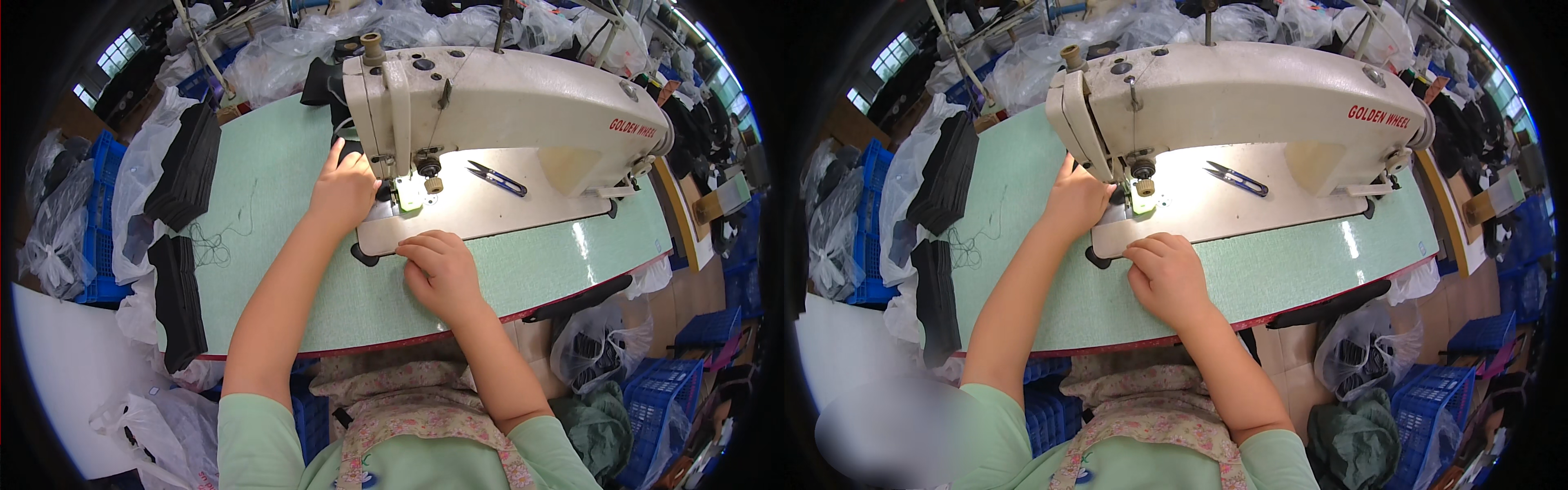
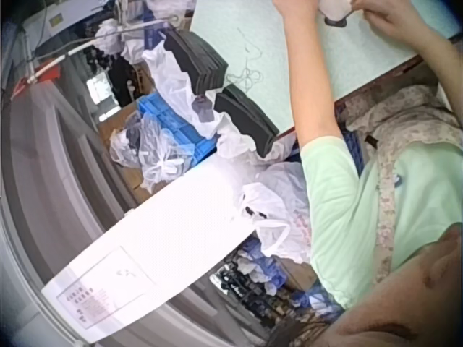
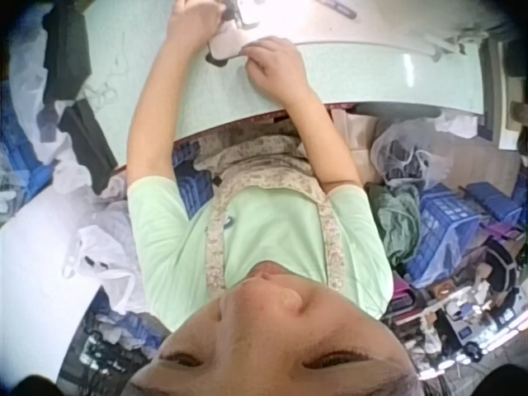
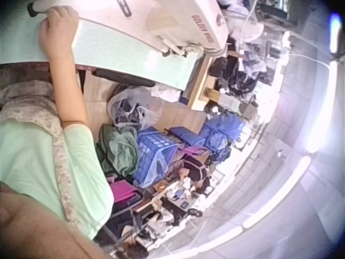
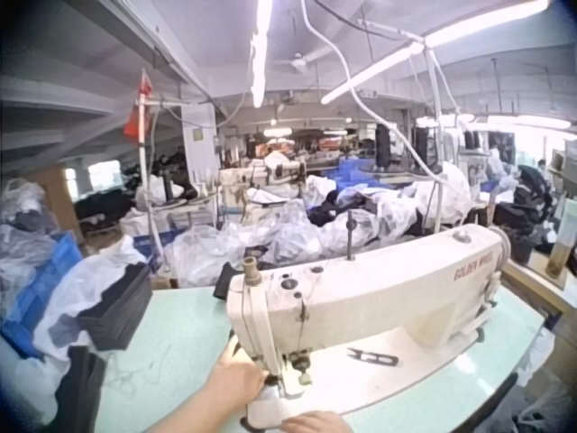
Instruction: The person stitches black fabric pieces one at a time using a sewing machine and trims thread with snips.
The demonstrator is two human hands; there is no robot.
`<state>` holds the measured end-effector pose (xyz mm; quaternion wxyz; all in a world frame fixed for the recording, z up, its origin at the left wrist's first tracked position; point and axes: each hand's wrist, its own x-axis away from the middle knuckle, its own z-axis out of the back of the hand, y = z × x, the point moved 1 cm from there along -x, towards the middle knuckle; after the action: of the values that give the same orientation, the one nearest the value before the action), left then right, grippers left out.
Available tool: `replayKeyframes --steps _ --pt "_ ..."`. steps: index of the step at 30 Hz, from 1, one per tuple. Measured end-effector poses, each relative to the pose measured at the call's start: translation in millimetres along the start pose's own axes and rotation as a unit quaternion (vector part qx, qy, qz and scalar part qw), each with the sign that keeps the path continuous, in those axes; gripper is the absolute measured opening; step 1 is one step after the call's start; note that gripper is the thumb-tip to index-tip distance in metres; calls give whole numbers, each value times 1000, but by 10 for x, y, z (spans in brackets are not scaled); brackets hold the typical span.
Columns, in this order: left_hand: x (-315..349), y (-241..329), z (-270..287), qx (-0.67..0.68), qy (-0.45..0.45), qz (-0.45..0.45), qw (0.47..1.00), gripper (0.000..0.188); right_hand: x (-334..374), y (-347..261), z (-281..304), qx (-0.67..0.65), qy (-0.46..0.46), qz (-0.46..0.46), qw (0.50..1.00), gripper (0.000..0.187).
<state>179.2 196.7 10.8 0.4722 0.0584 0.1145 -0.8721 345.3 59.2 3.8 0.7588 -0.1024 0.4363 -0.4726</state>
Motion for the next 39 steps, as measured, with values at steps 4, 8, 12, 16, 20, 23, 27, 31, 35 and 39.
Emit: replayKeyframes --steps 4,8,12,16,20,23,27,31,35,39 --pt "9 -149 -133 -14 70 -30 997 28 -36 -15 -46 -12 -13 7 1000 21" --pt "130 -98 96 -33 69 -5 997 40 -15 15 0 -35 -2 8 999 20" --pt "770 -521 396 -42 181 162 969 36 22 73 67 -35 6 -21 999 20" --pt "2032 -1814 742 -66 40 429 900 57 -19 7 29 -43 -1 -5 999 19" --pt "2889 -2253 681 -18 -53 529 847 70 -39 -31 -13 -47 -3 7 999 20" --pt "2999 -2316 664 76 67 497 862 58 -10 3 5 -44 -1 -8 999 20" --pt "3088 -2463 802 290 103 642 702 38 14 28 23 -51 -5 -21 998 19" --pt "3541 -2712 1018 -96 197 539 813 38 -13 -32 -20 -54 -3 -12 998 19" --pt "2978 -2098 1544 -27 241 529 814 42 21 4 42 -41 -13 -19 999 18" --pt "2659 -1654 1665 -51 322 540 776 41 6 30 -16 -56 -17 -19 998 18"
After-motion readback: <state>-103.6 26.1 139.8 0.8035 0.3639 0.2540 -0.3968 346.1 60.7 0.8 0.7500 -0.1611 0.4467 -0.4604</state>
